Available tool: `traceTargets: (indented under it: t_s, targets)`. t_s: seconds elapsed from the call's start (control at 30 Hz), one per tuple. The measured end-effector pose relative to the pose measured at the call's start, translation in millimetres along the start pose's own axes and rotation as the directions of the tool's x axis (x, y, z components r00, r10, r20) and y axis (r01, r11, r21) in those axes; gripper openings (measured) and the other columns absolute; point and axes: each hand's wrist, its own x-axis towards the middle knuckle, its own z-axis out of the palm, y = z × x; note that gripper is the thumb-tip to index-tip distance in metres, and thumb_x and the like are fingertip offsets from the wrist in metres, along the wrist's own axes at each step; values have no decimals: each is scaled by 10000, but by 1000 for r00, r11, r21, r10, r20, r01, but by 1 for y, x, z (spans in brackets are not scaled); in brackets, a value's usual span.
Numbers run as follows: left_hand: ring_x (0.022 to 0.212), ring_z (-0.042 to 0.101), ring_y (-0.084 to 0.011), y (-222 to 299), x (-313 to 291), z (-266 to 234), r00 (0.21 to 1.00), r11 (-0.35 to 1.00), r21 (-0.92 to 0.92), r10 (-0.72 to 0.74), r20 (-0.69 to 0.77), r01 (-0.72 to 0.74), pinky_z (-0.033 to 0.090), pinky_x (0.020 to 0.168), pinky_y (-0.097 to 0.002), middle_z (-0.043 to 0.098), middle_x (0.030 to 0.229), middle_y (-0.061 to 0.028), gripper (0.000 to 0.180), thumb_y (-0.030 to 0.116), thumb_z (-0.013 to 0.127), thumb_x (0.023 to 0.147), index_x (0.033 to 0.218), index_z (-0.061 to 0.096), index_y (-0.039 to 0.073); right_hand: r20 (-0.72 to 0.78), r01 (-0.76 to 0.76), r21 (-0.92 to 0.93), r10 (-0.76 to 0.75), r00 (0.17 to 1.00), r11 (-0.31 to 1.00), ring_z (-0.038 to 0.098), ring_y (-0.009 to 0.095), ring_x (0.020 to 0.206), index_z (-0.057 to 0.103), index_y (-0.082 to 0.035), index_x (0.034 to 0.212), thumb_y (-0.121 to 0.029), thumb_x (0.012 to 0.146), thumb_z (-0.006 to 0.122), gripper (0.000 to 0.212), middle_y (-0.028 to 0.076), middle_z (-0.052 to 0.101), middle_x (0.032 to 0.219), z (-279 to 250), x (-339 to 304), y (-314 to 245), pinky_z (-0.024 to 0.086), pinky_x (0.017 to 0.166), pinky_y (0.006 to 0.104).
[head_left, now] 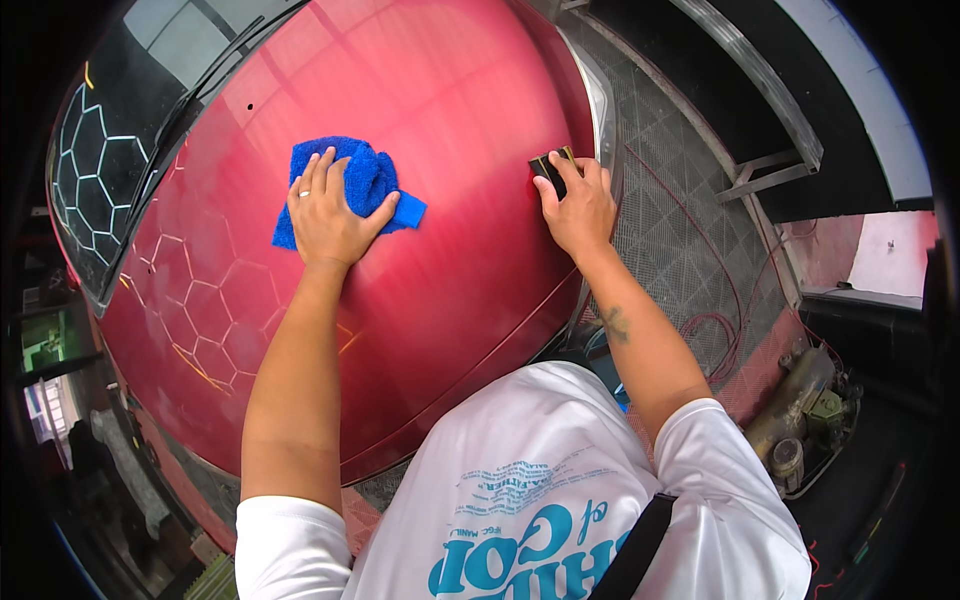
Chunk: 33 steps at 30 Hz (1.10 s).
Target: The person uses a small sanding block and a blue microfiber cloth to polish the hood of a red car. They repeatedly rub the surface with the block and wipe the area with the cloth, moving across different sections of the hood.
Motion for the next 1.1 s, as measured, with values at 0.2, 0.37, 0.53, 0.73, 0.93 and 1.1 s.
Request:
traceTargets:
  t_s: [0.2, 0.37, 0.53, 0.73, 0.93, 1.1]
  targets:
    - [1672, 540, -390, -3, 0, 3, 1000, 1000, 17, -10, 20, 9, 403, 1374, -587, 655, 1728, -177, 955, 696, 945, 891, 1544, 720, 36, 124, -11, 15, 9, 992, 1000, 688, 380, 1260, 823, -183, 1458, -380, 1031, 901, 476, 119, 697, 1321, -5, -4, -5, 640, 1022, 546]
    - [1653, 571, -371, -5, 0, 8, 1000, 999, 34, 9, -11, -9, 393, 1382, -591, 678, 1710, -182, 956, 759, 926, 861, 1493, 748, 65, -37, -31, -23, 30, 999, 999, 695, 378, 1243, 820, -186, 1451, -395, 1046, 885, 460, 116, 708, 1313, -8, 1, -10, 641, 989, 543]
    - [1650, 573, -377, -7, -2, 9, 1000, 999, 32, 13, -27, -12, 398, 1379, -590, 681, 1704, -186, 959, 758, 928, 863, 1481, 751, 46, 70, 2, -17, -1, 998, 1000, 690, 380, 1228, 808, -202, 1462, -383, 1046, 885, 460, 117, 695, 1324, -8, -6, -11, 637, 992, 556]
    - [1646, 576, -380, -5, 0, 7, 999, 999, 38, 20, -28, -19, 415, 1363, -596, 685, 1697, -197, 961, 746, 932, 863, 1491, 748, 43, -72, 18, -2, -18, 997, 1000, 692, 382, 1252, 820, -193, 1460, -371, 1052, 880, 449, 124, 707, 1346, -5, 1, -6, 632, 994, 558]
    - [1621, 582, -428, -2, 0, 4, 1000, 1000, 14, 18, -17, -18, 430, 1344, -582, 672, 1706, -201, 958, 684, 956, 886, 1523, 715, 10, -89, 79, -18, -80, 993, 997, 685, 380, 1265, 819, -184, 1451, -368, 1050, 885, 446, 124, 702, 1351, 0, -9, 2, 634, 990, 549]
    - [1607, 592, -430, -2, 1, 4, 999, 999, 13, 35, -38, -35, 433, 1340, -580, 669, 1709, -207, 939, 670, 955, 890, 1511, 715, 8, 13, 2, -5, -2, 1000, 1000, 693, 372, 1242, 800, -199, 1468, -344, 1045, 887, 455, 105, 709, 1330, 3, -9, 6, 625, 993, 548]
